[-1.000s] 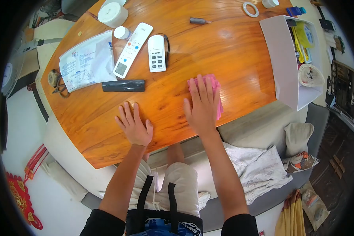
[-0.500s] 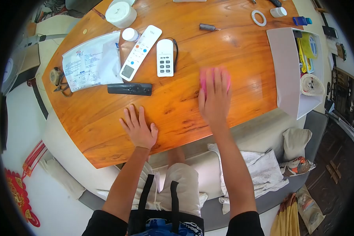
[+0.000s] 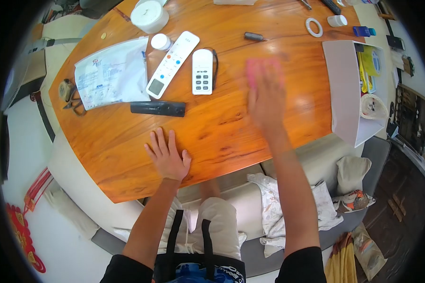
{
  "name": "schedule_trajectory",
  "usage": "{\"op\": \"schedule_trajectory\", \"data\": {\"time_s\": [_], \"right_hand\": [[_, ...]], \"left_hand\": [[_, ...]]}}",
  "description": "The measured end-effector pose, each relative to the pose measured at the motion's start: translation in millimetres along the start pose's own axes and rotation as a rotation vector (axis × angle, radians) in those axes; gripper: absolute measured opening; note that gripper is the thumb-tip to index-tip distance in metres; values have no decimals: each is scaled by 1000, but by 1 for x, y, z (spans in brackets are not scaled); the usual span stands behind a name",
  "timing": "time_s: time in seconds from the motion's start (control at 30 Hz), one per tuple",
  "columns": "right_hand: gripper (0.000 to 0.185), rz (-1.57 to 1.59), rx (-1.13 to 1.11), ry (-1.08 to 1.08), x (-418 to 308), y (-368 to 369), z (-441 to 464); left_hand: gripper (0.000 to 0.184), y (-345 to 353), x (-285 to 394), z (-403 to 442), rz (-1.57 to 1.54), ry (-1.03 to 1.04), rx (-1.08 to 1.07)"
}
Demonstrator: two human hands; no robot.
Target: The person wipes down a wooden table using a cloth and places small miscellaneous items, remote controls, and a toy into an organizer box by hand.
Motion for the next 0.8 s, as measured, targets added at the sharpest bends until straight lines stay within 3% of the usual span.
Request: {"op": "schedule_trajectory", "data": {"time_s": [0.13,0.27,0.37,0.47,0.63,0.8], "right_hand": [[57,-107,167,135,-22,11,4],[61,24,-114,102,-84,-8,-80],[62,160,-186,9,-61,-17,-68],[63,90,-31,-65,-28,-6,-20],[64,52,81,177,-71,1,-44],[67,310,-268,78,-116,-34,-127]], "left_hand": [[73,0,-1,-2,-13,-5,17],[73,3,0,-1,-38,3,72],[73,2,0,0,-39,-5,63],[73,2,-1,0,-22,-5,41],[72,3,-1,0,-32,-2,61],[72,1,0,0,-39,-1,54]]}}
Point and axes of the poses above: each hand's wrist, its own z-axis towards the middle knuckle, its own y-axis out of the palm, x = y × z, the point moved 3 cm from there along z, towards the middle knuckle, and after that the axes turned 13 degrees about x, right-handed, at the moved point
